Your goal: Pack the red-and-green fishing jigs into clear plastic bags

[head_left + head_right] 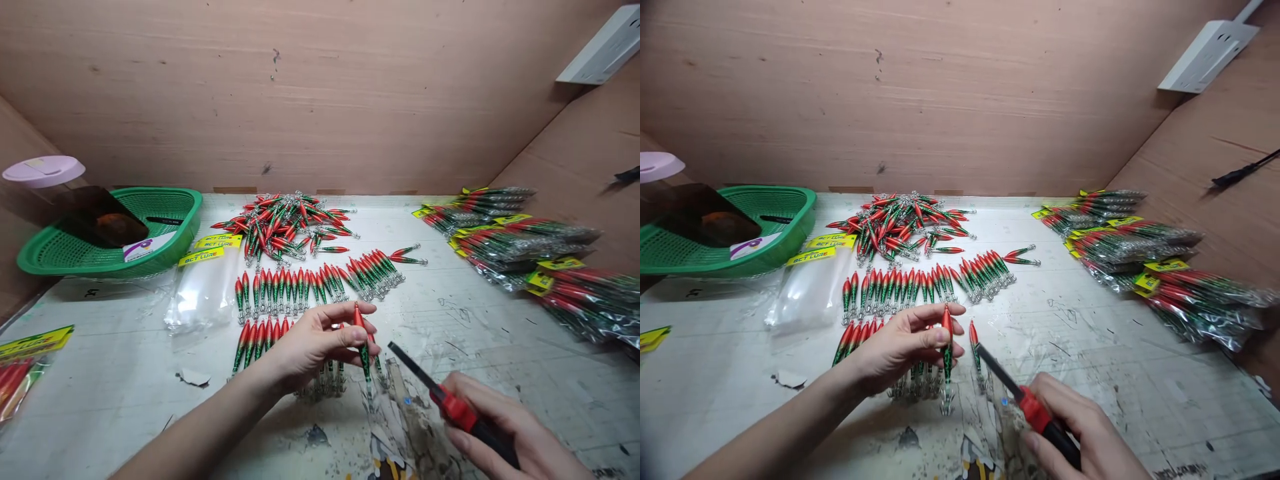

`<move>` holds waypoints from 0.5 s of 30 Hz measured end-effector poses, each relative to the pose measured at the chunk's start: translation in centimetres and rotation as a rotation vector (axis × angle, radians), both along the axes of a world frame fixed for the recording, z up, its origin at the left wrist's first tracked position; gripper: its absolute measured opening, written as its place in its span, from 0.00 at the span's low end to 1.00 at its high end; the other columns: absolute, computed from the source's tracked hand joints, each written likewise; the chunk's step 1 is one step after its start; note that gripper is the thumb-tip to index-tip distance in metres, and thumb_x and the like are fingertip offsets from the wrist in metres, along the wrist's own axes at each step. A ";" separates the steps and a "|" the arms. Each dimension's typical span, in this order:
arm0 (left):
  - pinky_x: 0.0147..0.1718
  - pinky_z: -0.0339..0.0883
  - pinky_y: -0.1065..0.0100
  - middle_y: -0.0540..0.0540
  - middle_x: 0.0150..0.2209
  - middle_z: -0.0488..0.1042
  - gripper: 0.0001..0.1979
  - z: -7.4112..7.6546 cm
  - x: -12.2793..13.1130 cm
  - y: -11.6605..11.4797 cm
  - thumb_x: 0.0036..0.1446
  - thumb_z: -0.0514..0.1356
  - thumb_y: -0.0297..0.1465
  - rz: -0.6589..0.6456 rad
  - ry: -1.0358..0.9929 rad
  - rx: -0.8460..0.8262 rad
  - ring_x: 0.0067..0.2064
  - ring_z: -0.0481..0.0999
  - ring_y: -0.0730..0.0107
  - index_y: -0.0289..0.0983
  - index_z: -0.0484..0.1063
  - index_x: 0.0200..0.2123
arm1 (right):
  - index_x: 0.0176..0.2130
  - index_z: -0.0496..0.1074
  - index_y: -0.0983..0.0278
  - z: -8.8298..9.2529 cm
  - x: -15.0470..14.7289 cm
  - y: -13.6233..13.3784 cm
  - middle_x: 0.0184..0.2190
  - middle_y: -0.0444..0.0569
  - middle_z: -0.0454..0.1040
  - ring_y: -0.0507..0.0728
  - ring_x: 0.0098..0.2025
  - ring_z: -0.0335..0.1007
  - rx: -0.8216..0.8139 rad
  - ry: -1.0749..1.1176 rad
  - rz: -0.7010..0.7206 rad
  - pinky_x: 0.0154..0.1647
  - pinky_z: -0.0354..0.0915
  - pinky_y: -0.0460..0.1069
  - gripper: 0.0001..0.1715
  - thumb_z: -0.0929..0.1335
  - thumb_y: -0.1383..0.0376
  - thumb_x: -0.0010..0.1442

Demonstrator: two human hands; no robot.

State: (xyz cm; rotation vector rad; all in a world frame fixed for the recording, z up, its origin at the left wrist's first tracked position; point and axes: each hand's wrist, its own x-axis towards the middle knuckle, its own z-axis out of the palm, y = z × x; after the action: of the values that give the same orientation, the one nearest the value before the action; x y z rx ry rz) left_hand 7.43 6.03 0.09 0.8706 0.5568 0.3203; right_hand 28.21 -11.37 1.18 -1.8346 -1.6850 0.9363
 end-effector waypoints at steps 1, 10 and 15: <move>0.34 0.66 0.69 0.48 0.34 0.72 0.19 -0.3 0.2 0.0 0.48 0.67 0.33 0.025 0.049 0.074 0.36 0.76 0.68 0.37 0.72 0.45 | 0.30 0.70 0.60 -0.1 0.4 -0.1 0.29 0.46 0.72 0.56 0.33 0.70 -0.020 0.016 -0.024 0.33 0.68 0.45 0.12 0.67 0.55 0.57; 0.37 0.60 0.58 0.43 0.33 0.70 0.22 -1.9 2.5 -0.9 0.52 0.57 0.30 -0.095 0.830 1.073 0.41 0.68 0.52 0.36 0.64 0.52 | 0.34 0.72 0.61 -1.3 1.0 -1.2 0.33 0.48 0.75 0.58 0.37 0.71 -0.029 0.304 -0.310 0.37 0.69 0.49 0.17 0.70 0.50 0.53; 0.43 0.59 0.57 0.38 0.47 0.68 0.20 -2.2 3.5 -0.9 0.51 0.58 0.22 -0.190 0.750 1.470 0.48 0.63 0.52 0.36 0.69 0.49 | 0.45 0.71 0.62 -1.6 0.9 -2.4 0.41 0.53 0.77 0.63 0.44 0.74 -0.179 0.598 -0.518 0.48 0.67 0.56 0.28 0.70 0.49 0.49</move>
State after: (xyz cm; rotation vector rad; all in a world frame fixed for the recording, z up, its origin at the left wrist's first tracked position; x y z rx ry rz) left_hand 10.96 5.10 -2.14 2.5085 0.9063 0.1796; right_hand 29.07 -13.78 -0.43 -1.7295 -0.7439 1.2561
